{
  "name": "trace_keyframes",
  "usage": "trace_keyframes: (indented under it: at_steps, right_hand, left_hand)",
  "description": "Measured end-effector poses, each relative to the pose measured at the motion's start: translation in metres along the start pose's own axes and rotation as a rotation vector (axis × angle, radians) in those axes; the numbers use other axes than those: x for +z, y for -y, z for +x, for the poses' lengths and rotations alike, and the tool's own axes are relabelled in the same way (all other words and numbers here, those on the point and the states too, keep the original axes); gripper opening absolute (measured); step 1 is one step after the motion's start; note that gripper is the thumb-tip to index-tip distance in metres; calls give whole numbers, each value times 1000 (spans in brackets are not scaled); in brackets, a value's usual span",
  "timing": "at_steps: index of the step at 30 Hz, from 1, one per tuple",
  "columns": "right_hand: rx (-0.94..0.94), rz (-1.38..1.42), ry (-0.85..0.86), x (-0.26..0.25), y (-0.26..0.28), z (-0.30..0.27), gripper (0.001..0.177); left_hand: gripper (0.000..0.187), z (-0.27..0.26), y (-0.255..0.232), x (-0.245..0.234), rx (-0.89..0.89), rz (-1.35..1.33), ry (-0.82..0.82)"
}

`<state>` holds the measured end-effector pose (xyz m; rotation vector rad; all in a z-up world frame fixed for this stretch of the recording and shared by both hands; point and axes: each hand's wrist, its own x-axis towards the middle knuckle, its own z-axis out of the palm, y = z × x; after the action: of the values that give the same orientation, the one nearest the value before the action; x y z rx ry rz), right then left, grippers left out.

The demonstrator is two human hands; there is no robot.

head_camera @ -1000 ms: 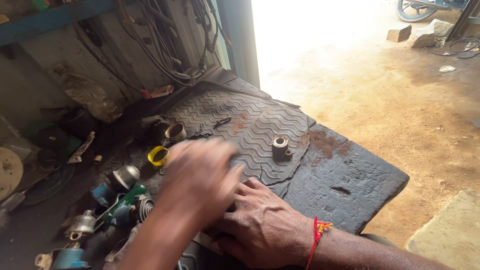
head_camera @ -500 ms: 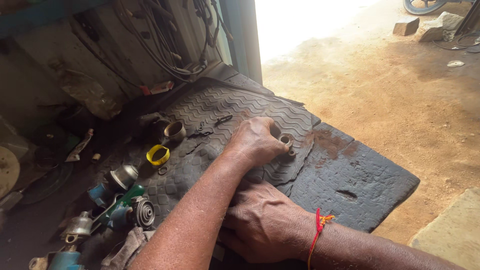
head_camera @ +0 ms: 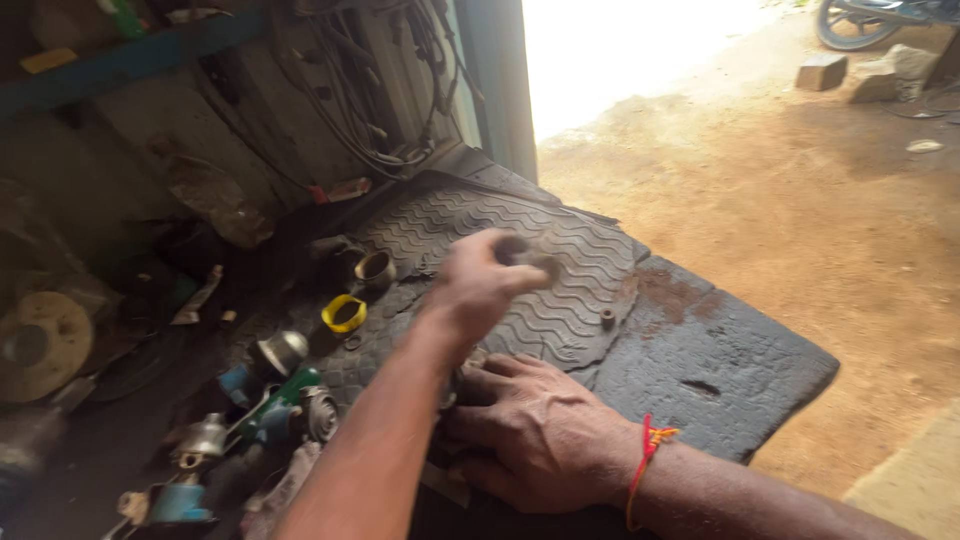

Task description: The person cleans small mechanical parts on a workbench using a rag and a metal scraper. They wipe a cylindrical metal part, then use the scraper to remove residue from its interior. The person continues to wipe and scrape the part repeatedly.

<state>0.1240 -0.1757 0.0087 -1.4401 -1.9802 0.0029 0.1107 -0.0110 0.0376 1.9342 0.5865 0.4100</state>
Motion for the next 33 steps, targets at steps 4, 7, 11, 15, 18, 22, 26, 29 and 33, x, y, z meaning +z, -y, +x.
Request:
trace_keyframes:
  at_steps: [4,7,11,15,18,22,26,29,33]
  right_hand:
    - [227,98,-91,-3,4,4,31]
    - [375,64,-299,-3,1,3,38]
    - [619,1,-129,-7,-15,2,26]
    - [701,77,-162,-14,-43,8,21]
    - [558,-80,-73,-17,-75,22,19]
    - [438,346,-352,-9,-83,30,19]
    - [571,546,-363,4,-81,28,17]
    - [614,618,-369,5,-77,29,16]
    - [596,562,-298,4,-70,33,13]
  left_hand:
    - [22,-49,31,-44,153,90,-351]
    - [23,-69,57,-44,124,-10,-499]
    - [23,-83,72,-38,91,-79,-529]
    - [24,-87,63,-37,64,36,-485]
    - [25,-87,58,-29,49,40,-422]
    - [24,-81,55,-29,14,-197,-354]
    - [24,-79,63,-31,-129,-539,-279]
    - [23,-72,64,-35,-141,-639,-247]
    - [24,-73,64,-31,-157,-536,-214]
